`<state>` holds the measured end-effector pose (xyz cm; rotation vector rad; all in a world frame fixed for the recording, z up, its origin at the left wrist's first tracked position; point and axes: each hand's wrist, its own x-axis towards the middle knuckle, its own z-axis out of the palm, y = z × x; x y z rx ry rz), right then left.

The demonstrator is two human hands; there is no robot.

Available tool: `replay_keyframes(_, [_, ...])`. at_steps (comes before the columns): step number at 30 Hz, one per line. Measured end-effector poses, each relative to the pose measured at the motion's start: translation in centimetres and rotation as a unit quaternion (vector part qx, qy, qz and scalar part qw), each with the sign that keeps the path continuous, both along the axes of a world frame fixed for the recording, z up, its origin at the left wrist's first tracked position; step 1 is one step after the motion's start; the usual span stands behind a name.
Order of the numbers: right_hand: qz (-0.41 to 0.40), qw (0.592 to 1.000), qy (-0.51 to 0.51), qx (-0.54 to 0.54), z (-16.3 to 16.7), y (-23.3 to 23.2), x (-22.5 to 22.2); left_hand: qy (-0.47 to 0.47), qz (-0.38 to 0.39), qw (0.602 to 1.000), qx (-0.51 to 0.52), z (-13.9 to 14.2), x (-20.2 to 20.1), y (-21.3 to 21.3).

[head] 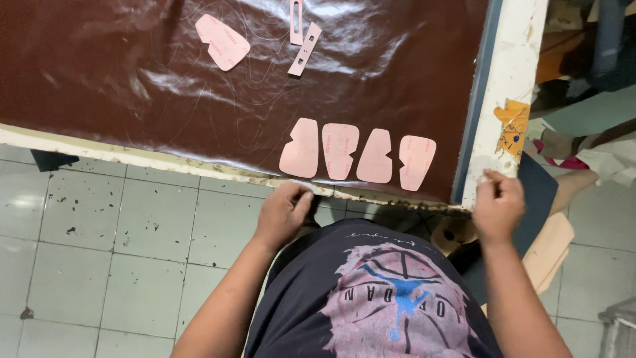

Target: The person places pink shoe-pattern pieces on a brown work surface and uses a small pointed tool to trace their outlines. The person handles several pattern pieces one at a time, repositioning them and tracing each outline before moving to the next piece.

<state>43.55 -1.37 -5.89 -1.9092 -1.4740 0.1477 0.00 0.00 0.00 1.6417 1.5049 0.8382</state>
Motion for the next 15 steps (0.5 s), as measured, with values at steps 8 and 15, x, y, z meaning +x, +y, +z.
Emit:
replay_keyframes(8, [0.011,0.999,0.04,-0.019,3.4,0.2,-4.0,0.058,0.109,0.98,0.158,0.7,-0.5,4.2])
replay_keyframes(15, [0.036,0.999,-0.033,-0.006,0.7,-0.2,-3.0,0.048,0.195,0.966,0.162,-3.8,-2.1,5.1])
